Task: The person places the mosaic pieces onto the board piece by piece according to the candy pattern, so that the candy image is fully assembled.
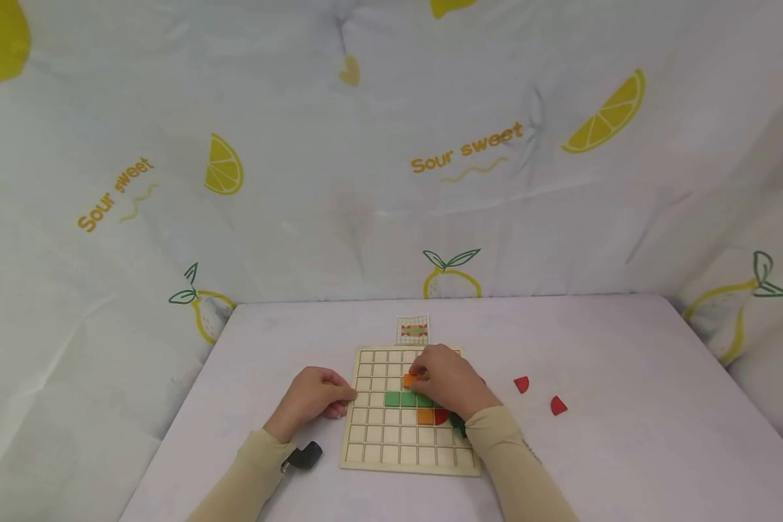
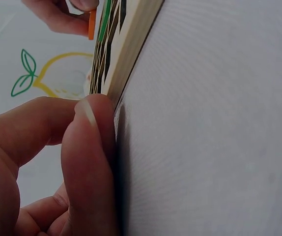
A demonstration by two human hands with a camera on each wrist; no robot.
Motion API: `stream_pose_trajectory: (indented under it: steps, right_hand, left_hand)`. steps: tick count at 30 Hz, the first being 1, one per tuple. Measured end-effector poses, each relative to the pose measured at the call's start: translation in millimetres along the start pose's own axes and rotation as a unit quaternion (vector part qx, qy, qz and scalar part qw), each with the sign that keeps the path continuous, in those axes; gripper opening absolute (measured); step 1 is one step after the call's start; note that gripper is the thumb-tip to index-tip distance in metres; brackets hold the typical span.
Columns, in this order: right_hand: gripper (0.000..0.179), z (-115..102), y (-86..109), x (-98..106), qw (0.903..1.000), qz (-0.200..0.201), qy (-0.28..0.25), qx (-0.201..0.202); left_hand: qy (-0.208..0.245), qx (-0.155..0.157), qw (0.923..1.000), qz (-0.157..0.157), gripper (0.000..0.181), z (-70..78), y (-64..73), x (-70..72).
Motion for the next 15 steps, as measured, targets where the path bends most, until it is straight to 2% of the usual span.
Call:
stream_pose_trajectory:
  steps: [9, 15]
  right_hand:
    - [0.016, -2.2, -3.5, -4.7, 0.9998, 0.004, 0.018, 0.006]
    - [0.009, -5.0, -0.8, -3.8, 0.9995, 0.004, 0.03, 0.003]
  left_hand:
    - [-0.002, -0.003, 1.0, 0.003, 0.015, 1.8, 0.6, 2.4]
    - [0.003, 0.006, 1.0, 0.0, 0.016, 1.0, 1.6, 0.8]
Point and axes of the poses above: each hand's wrist, its own y-axis away from the middle knuckle, its own x-axis out of the back of the hand, z = x × y, the point moved 6 cm from there along -y, towards the middle knuckle, and after that the axes turned 4 degrees about -x, right-handed, at the moved point
